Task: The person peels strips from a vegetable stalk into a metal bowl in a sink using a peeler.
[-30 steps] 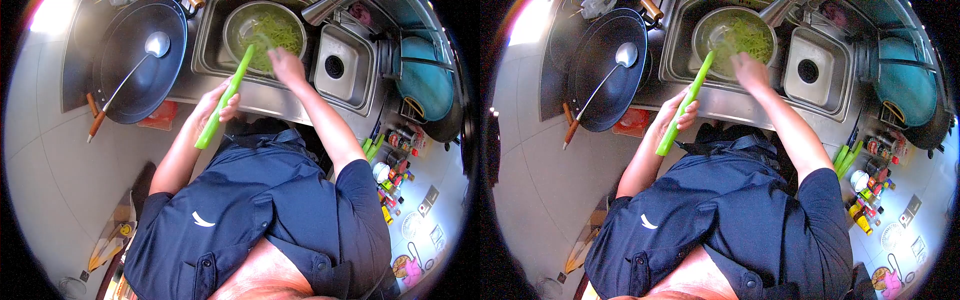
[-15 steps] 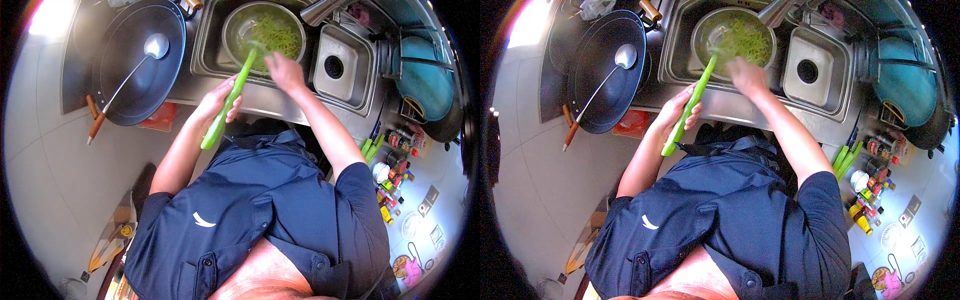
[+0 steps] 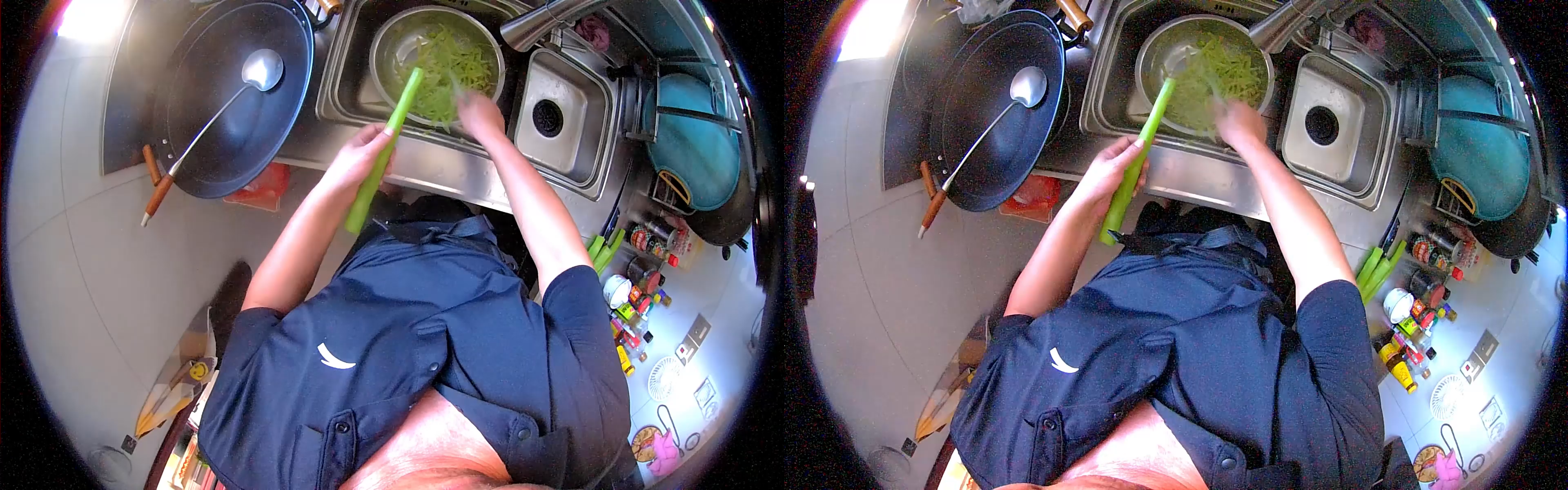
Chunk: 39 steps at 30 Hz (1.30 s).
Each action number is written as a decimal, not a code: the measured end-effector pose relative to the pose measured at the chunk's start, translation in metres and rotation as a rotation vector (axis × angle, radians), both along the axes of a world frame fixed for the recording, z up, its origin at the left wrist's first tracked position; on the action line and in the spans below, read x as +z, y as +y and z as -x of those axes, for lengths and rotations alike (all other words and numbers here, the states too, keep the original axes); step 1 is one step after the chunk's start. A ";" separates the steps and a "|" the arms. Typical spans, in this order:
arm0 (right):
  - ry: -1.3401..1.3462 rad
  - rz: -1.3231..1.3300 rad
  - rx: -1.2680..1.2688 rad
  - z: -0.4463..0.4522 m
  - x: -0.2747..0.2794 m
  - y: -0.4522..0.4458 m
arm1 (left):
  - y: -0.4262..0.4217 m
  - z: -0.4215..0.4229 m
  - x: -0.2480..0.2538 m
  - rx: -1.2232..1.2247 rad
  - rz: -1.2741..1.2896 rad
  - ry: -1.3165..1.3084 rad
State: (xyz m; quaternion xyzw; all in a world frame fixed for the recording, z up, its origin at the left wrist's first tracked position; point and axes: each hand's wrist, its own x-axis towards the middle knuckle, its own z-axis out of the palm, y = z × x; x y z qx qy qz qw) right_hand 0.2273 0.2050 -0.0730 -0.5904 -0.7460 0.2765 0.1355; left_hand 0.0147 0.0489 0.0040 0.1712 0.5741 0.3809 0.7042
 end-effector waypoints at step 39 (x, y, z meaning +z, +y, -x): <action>-0.244 0.263 -0.028 -0.006 -0.013 0.015 | -0.004 -0.003 -0.023 -0.129 -0.483 0.962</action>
